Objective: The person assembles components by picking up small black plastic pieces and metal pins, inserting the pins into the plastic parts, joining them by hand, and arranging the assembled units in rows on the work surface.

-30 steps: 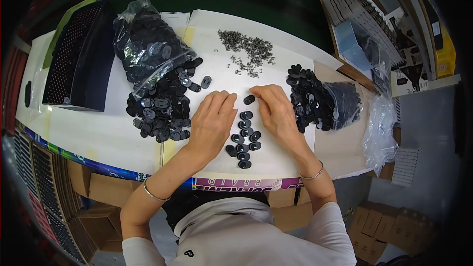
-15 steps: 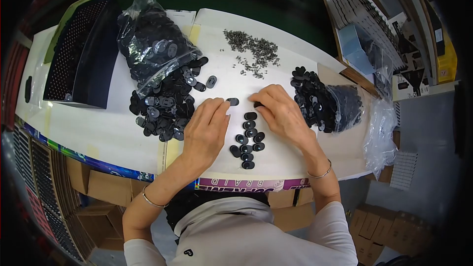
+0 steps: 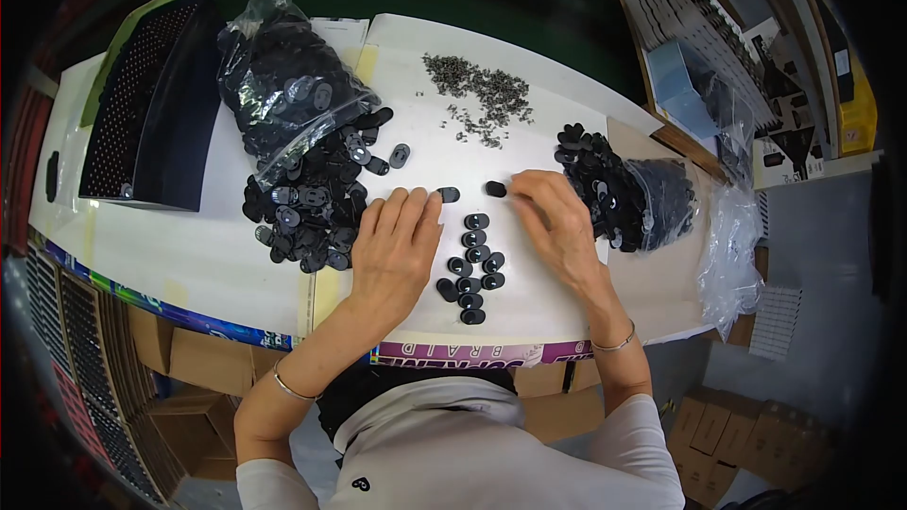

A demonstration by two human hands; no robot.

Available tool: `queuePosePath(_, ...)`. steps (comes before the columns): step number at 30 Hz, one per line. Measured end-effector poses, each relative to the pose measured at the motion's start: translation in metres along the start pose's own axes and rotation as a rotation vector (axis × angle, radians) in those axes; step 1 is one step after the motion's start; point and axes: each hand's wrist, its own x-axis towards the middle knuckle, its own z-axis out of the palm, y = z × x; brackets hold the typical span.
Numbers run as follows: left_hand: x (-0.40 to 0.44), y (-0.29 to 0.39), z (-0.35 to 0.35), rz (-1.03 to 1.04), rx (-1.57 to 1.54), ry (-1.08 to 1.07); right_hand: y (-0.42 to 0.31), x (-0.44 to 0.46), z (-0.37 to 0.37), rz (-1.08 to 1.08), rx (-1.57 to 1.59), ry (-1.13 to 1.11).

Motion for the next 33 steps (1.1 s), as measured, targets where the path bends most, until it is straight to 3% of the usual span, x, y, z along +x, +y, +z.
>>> queuePosePath(11,0.005,0.003,0.008,-0.013,0.006,-0.018,-0.007,0.026,0.019,-0.157,0.018,-0.072)
queuePosePath(20,0.005,0.005,0.006,-0.039,-0.009,-0.049,-0.005,0.032,0.020,0.045,0.135,-0.157)
queuePosePath(29,0.005,0.005,0.006,-0.047,-0.009,-0.044,-0.012,0.044,0.026,0.022,0.183,-0.237)
queuePosePath(33,0.005,0.004,0.007,-0.046,-0.010,-0.050,-0.009,0.039,0.030,-0.225,0.031,-0.159)
